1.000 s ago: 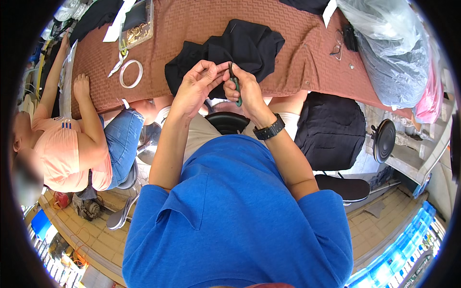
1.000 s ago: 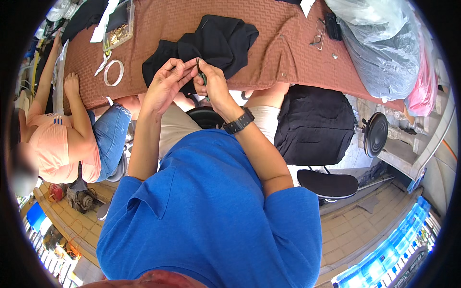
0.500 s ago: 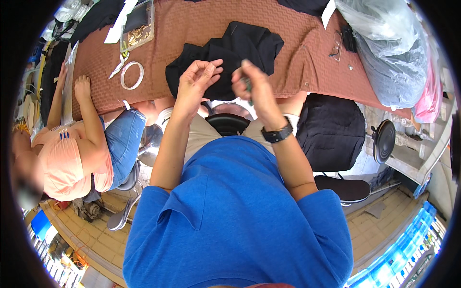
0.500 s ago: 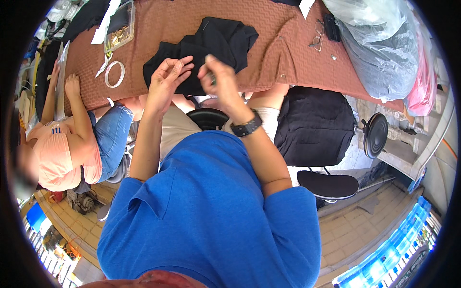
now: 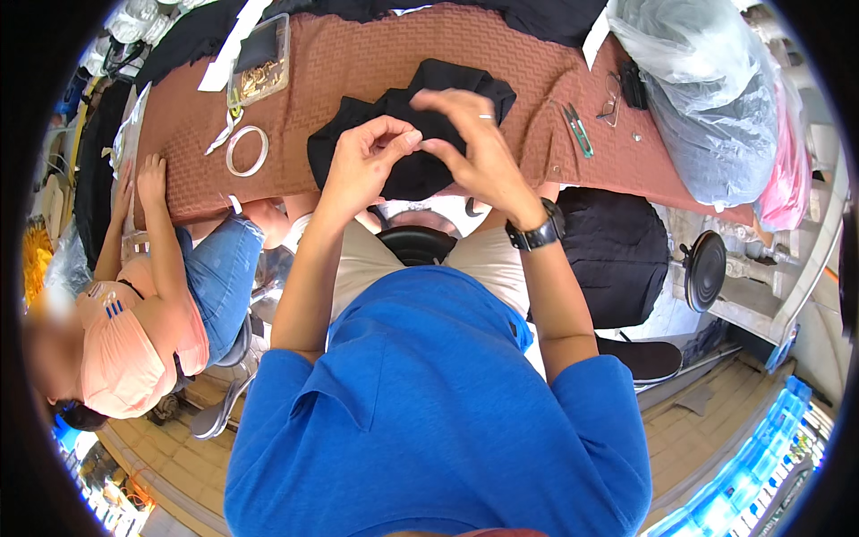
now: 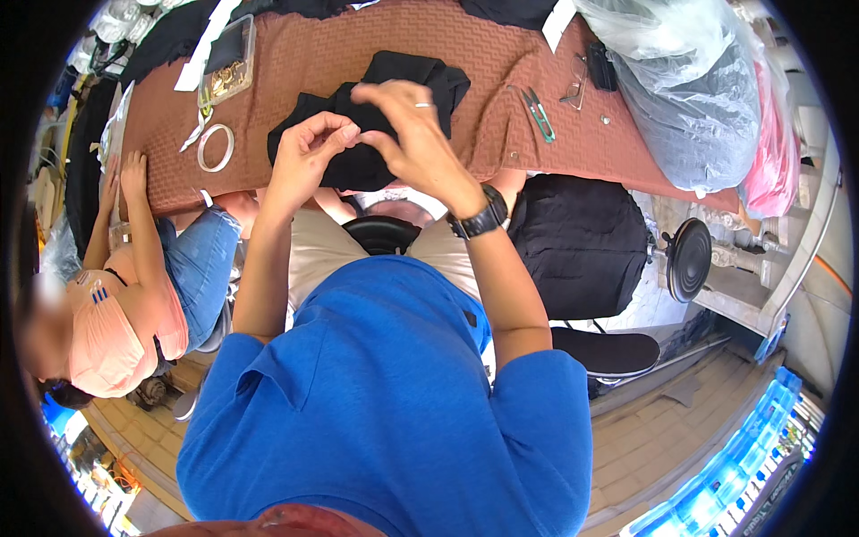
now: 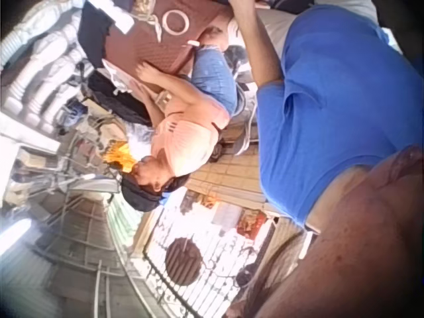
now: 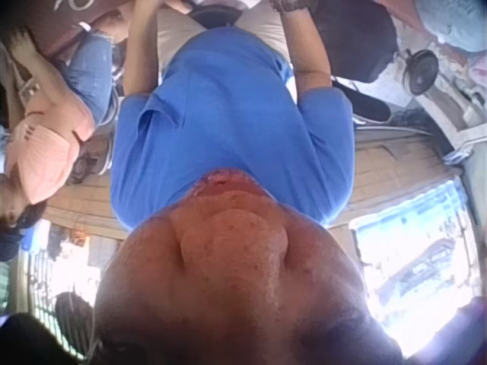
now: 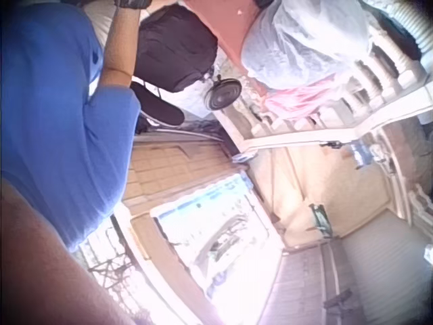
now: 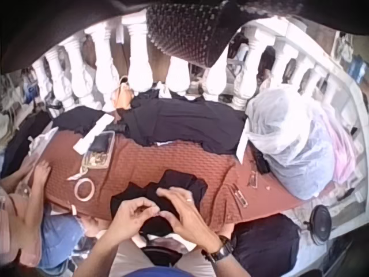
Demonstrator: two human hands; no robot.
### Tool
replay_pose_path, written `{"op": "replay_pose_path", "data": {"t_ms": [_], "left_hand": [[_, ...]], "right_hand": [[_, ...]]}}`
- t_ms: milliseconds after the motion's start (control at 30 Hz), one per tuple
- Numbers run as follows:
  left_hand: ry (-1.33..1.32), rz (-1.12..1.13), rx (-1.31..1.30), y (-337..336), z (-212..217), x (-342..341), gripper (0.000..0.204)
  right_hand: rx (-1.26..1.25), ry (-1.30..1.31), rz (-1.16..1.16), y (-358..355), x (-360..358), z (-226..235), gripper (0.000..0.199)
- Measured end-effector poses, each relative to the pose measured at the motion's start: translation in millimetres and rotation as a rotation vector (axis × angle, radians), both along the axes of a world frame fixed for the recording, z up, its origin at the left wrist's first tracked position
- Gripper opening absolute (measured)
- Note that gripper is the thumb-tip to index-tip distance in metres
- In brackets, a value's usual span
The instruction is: The person picks up black fabric pieces one by one, attaches a small white adhesive label to each, and moves them aside.
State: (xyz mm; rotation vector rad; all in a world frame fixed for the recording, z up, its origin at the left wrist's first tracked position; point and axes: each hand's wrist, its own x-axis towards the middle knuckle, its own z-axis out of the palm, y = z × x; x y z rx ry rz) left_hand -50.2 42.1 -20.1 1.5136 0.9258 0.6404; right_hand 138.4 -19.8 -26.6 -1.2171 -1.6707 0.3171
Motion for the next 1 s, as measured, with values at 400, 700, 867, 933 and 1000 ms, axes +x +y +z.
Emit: {"op": "replay_pose_path", "data": {"t_ms": [400, 700, 867, 933, 1000], "left_hand": [[-0.779, -0.224, -0.391, 14.5, 26.3, -31.5, 0.010], [-0.745, -0.105, -0.340, 1.1, 8.2, -13.8, 0.048], [-0.463, -0.136, -0.148, -14.8, 29.8, 0.3, 0.052], [-0.393, -0.166, -0.088, -17.1, 33.7, 2.6, 0.052], [-0.366, -0.195, -0.058, -20.4, 37.3, 4.6, 0.051]], "right_hand": [[-0.343, 0.637, 0.038, -4.3, 18.8, -9.2, 0.013], [-0.170, 1.266, 0.110, -17.0, 16.2, 7.9, 0.007], [-0.218, 1.155, 0.165, -23.3, 14.0, 9.8, 0.008], [-0.260, 1.026, 0.181, -25.5, 13.4, 8.3, 0.008], [-0.339, 0.919, 0.185, -29.9, 9.2, 11.3, 0.012]]}}
